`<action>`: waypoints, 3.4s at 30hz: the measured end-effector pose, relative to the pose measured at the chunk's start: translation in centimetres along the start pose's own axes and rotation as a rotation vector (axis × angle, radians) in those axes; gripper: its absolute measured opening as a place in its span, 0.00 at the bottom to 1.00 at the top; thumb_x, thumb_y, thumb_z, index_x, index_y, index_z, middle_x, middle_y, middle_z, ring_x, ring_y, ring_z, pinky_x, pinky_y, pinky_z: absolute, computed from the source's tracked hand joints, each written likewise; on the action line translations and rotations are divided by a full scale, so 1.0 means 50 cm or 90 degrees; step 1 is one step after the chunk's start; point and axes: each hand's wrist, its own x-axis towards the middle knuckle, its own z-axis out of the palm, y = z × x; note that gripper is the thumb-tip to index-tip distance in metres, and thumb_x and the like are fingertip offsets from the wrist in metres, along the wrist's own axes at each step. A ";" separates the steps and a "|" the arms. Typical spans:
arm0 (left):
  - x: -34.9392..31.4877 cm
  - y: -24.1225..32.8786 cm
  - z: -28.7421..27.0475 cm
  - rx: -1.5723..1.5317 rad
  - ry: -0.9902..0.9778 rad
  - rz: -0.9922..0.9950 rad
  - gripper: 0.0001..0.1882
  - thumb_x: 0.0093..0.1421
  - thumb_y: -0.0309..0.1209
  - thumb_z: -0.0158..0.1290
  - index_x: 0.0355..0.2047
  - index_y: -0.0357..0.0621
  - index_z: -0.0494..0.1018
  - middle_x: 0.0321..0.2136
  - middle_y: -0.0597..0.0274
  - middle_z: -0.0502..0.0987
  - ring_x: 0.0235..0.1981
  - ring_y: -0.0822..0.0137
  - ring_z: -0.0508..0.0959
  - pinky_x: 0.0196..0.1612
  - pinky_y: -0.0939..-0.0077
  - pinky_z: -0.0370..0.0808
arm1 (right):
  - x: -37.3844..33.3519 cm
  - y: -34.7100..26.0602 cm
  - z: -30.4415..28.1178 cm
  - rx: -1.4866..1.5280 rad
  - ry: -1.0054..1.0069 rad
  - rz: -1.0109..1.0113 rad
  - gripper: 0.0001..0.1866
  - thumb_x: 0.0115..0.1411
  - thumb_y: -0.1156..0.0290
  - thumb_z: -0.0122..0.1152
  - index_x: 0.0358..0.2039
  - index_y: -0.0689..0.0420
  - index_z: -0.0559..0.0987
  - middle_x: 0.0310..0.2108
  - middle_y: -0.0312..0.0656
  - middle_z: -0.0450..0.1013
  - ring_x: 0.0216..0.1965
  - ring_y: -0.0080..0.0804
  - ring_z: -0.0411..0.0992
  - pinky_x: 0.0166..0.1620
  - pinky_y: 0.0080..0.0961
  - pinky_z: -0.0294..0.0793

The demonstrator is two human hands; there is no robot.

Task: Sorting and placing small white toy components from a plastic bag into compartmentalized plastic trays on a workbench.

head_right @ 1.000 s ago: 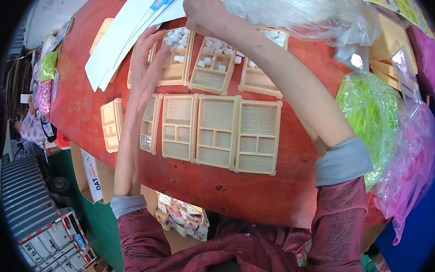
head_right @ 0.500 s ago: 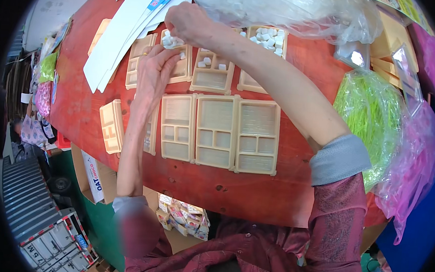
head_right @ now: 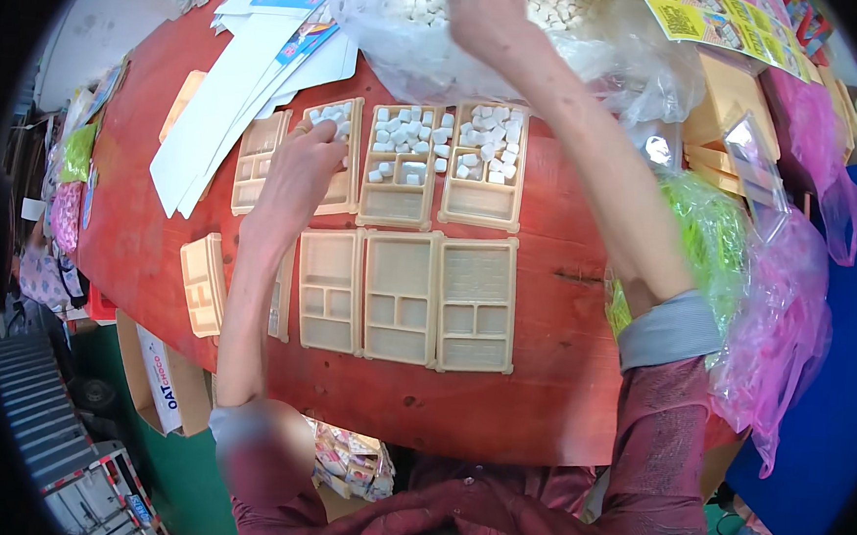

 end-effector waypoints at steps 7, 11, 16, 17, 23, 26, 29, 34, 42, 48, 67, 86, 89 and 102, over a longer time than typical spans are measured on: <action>0.000 -0.001 -0.017 -0.029 -0.050 0.025 0.02 0.47 0.18 0.49 0.20 0.31 0.68 0.27 0.50 0.69 0.31 0.53 0.72 0.34 0.62 0.72 | -0.049 -0.045 -0.038 0.090 -0.042 -0.056 0.21 0.50 0.68 0.59 0.45 0.61 0.70 0.42 0.60 0.64 0.42 0.58 0.68 0.39 0.47 0.73; 0.009 0.006 -0.015 -0.026 -0.068 0.029 0.01 0.48 0.17 0.48 0.21 0.30 0.68 0.27 0.49 0.69 0.31 0.52 0.73 0.33 0.61 0.71 | -0.030 -0.046 -0.003 -0.051 -0.204 0.012 0.18 0.50 0.70 0.58 0.42 0.59 0.71 0.40 0.59 0.66 0.42 0.58 0.70 0.38 0.49 0.74; 0.009 -0.006 -0.007 -0.029 -0.085 -0.013 0.02 0.49 0.18 0.50 0.25 0.31 0.70 0.27 0.49 0.70 0.31 0.52 0.74 0.33 0.60 0.71 | -0.031 -0.062 0.009 0.069 -0.163 0.079 0.07 0.48 0.75 0.57 0.29 0.62 0.73 0.30 0.57 0.69 0.34 0.55 0.73 0.38 0.47 0.73; 0.008 -0.006 -0.005 -0.103 -0.014 -0.046 0.03 0.49 0.19 0.51 0.27 0.32 0.71 0.28 0.49 0.71 0.31 0.52 0.74 0.34 0.61 0.71 | -0.030 -0.055 0.008 0.069 -0.162 0.079 0.07 0.48 0.75 0.57 0.29 0.62 0.73 0.30 0.57 0.69 0.34 0.55 0.73 0.38 0.47 0.73; -0.014 -0.040 -0.015 -0.301 0.165 -0.226 0.07 0.50 0.19 0.53 0.30 0.33 0.76 0.29 0.51 0.77 0.29 0.56 0.77 0.34 0.69 0.73 | -0.030 0.010 0.005 0.190 -0.003 0.127 0.10 0.47 0.73 0.60 0.31 0.61 0.75 0.29 0.55 0.72 0.35 0.52 0.73 0.39 0.41 0.72; -0.049 -0.101 -0.018 -0.271 0.224 -0.350 0.07 0.50 0.20 0.53 0.30 0.34 0.78 0.29 0.51 0.79 0.28 0.59 0.78 0.34 0.71 0.73 | -0.029 -0.005 -0.013 0.189 -0.003 0.117 0.11 0.45 0.75 0.63 0.32 0.60 0.76 0.29 0.55 0.73 0.35 0.51 0.73 0.40 0.39 0.71; -0.086 -0.181 0.008 -0.151 0.273 -0.377 0.07 0.52 0.21 0.54 0.32 0.32 0.77 0.21 0.56 0.78 0.22 0.71 0.76 0.29 0.76 0.72 | -0.021 -0.026 -0.018 0.238 0.011 0.125 0.11 0.46 0.72 0.62 0.32 0.60 0.77 0.31 0.56 0.74 0.37 0.50 0.73 0.41 0.35 0.72; -0.080 -0.196 0.034 -0.010 0.278 -0.250 0.06 0.52 0.21 0.54 0.31 0.33 0.77 0.24 0.50 0.76 0.26 0.56 0.78 0.30 0.70 0.72 | -0.020 0.023 0.005 0.296 0.058 0.263 0.13 0.48 0.67 0.60 0.32 0.61 0.80 0.33 0.55 0.75 0.39 0.44 0.74 0.43 0.30 0.71; -0.083 -0.134 0.034 -0.067 0.240 -0.186 0.02 0.49 0.19 0.55 0.25 0.34 0.75 0.26 0.49 0.73 0.33 0.46 0.73 0.35 0.58 0.71 | -0.004 0.031 -0.002 0.822 0.109 0.531 0.22 0.52 0.73 0.59 0.48 0.66 0.71 0.41 0.44 0.74 0.41 0.32 0.72 0.44 0.28 0.72; -0.098 -0.089 0.040 -0.228 0.220 -0.259 0.05 0.52 0.21 0.55 0.29 0.31 0.75 0.29 0.46 0.73 0.31 0.46 0.74 0.34 0.61 0.71 | 0.046 -0.108 -0.131 1.010 0.010 0.529 0.17 0.54 0.74 0.61 0.45 0.62 0.73 0.38 0.42 0.74 0.38 0.30 0.74 0.38 0.26 0.76; -0.017 -0.001 0.004 -0.069 0.342 -0.096 0.07 0.49 0.18 0.53 0.30 0.39 0.74 0.29 0.57 0.73 0.34 0.51 0.73 0.36 0.61 0.71 | 0.044 -0.125 -0.171 1.014 -0.072 0.538 0.06 0.53 0.72 0.59 0.34 0.53 0.75 0.25 0.33 0.72 0.23 0.23 0.72 0.16 0.21 0.65; 0.302 0.026 0.130 -0.324 0.111 0.136 0.10 0.63 0.30 0.45 0.37 0.34 0.70 0.37 0.44 0.74 0.35 0.47 0.72 0.42 0.65 0.69 | 0.037 -0.094 -0.152 1.109 -0.049 0.563 0.12 0.54 0.77 0.55 0.40 0.62 0.74 0.33 0.42 0.75 0.32 0.30 0.74 0.33 0.24 0.76; 0.270 0.037 0.138 -0.458 0.082 0.068 0.10 0.62 0.29 0.46 0.39 0.33 0.70 0.42 0.44 0.73 0.41 0.47 0.73 0.46 0.62 0.69 | 0.023 -0.115 -0.156 1.147 -0.083 0.574 0.11 0.55 0.77 0.55 0.40 0.62 0.75 0.34 0.42 0.75 0.33 0.30 0.74 0.35 0.25 0.76; -0.125 -0.071 0.026 -0.074 0.209 -0.252 0.12 0.58 0.21 0.47 0.42 0.30 0.69 0.49 0.39 0.68 0.51 0.41 0.68 0.52 0.57 0.67 | 0.022 -0.359 -0.060 0.920 -0.293 0.409 0.15 0.51 0.65 0.63 0.36 0.61 0.78 0.23 0.41 0.74 0.22 0.22 0.71 0.17 0.20 0.66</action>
